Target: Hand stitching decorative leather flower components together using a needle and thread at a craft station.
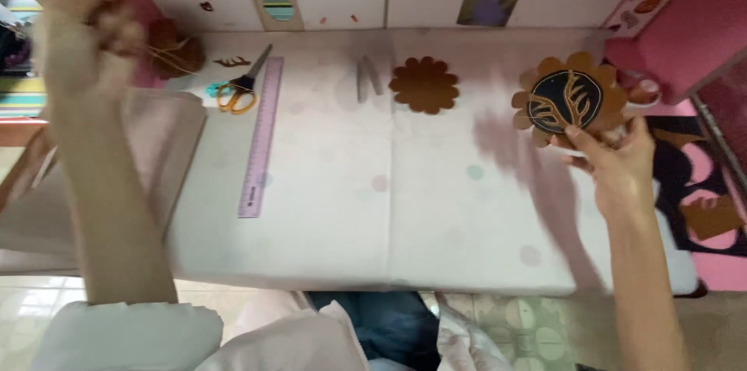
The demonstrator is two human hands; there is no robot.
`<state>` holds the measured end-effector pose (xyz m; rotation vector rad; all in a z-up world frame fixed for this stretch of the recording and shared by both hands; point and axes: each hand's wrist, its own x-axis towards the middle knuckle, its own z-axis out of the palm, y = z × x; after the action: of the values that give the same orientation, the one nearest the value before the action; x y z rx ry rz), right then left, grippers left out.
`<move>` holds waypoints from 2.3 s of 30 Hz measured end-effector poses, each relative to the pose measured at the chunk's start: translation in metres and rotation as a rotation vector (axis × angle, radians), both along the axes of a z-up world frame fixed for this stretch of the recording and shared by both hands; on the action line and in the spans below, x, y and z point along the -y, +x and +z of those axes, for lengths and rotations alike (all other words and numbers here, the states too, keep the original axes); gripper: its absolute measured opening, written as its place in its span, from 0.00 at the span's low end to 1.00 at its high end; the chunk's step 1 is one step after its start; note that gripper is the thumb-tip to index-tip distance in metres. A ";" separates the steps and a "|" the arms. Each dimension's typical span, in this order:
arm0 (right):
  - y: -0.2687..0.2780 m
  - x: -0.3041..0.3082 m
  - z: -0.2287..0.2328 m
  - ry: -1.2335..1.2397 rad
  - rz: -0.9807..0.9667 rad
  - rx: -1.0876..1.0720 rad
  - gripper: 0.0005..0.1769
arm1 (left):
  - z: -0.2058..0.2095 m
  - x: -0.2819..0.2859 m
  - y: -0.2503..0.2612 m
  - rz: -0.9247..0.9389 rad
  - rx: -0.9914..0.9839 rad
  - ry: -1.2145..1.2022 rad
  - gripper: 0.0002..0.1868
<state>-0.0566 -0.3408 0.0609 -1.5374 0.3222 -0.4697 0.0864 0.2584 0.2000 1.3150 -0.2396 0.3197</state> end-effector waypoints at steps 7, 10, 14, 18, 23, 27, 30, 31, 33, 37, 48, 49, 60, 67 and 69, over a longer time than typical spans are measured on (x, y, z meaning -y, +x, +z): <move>-0.013 0.001 0.062 0.119 0.068 -0.068 0.16 | -0.013 -0.035 0.043 0.198 0.216 0.143 0.13; -0.005 -0.023 0.103 0.093 0.106 0.045 0.19 | 0.030 0.043 0.023 0.264 0.212 0.217 0.14; 0.012 -0.068 0.155 -0.016 0.168 0.114 0.12 | 0.082 0.218 -0.091 0.397 0.642 0.307 0.12; 0.037 -0.108 0.183 -0.077 0.214 0.205 0.16 | 0.075 0.258 -0.114 0.115 0.540 0.467 0.06; 0.057 -0.144 0.191 -0.127 0.256 0.231 0.09 | 0.060 0.256 -0.091 0.297 0.760 0.621 0.02; 0.063 -0.174 0.201 -0.203 0.235 0.223 0.08 | 0.048 0.246 -0.069 0.363 0.873 0.626 0.05; 0.063 -0.186 0.209 -0.313 0.167 0.271 0.12 | 0.044 0.243 -0.060 0.316 0.832 0.600 0.08; 0.066 -0.187 0.207 -0.310 0.167 0.267 0.12 | 0.045 0.239 -0.058 0.313 0.828 0.603 0.08; 0.071 -0.187 0.203 -0.230 0.127 0.387 0.16 | 0.047 0.235 -0.055 0.246 0.763 0.609 0.09; 0.070 -0.186 0.195 -0.227 0.116 0.379 0.14 | 0.051 0.229 -0.055 0.139 0.703 0.611 0.09; 0.066 -0.189 0.195 -0.238 0.086 0.351 0.13 | 0.049 0.236 -0.055 0.206 0.741 0.554 0.10; 0.067 -0.189 0.194 -0.236 0.089 0.350 0.13 | 0.049 0.235 -0.056 0.207 0.739 0.556 0.10; 0.067 -0.189 0.192 -0.263 0.125 0.453 0.18 | 0.062 0.226 -0.073 0.244 0.660 0.657 0.06; 0.064 -0.190 0.194 -0.281 0.111 0.411 0.19 | 0.065 0.222 -0.074 0.322 0.687 0.695 0.05; 0.067 -0.185 0.189 -0.275 0.133 0.470 0.15 | 0.062 0.227 -0.073 0.317 0.796 0.666 0.06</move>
<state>0.0101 -0.1553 0.2496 -1.6445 -0.2164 -0.7736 0.0133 0.0311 0.2621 1.8310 -0.8653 1.1048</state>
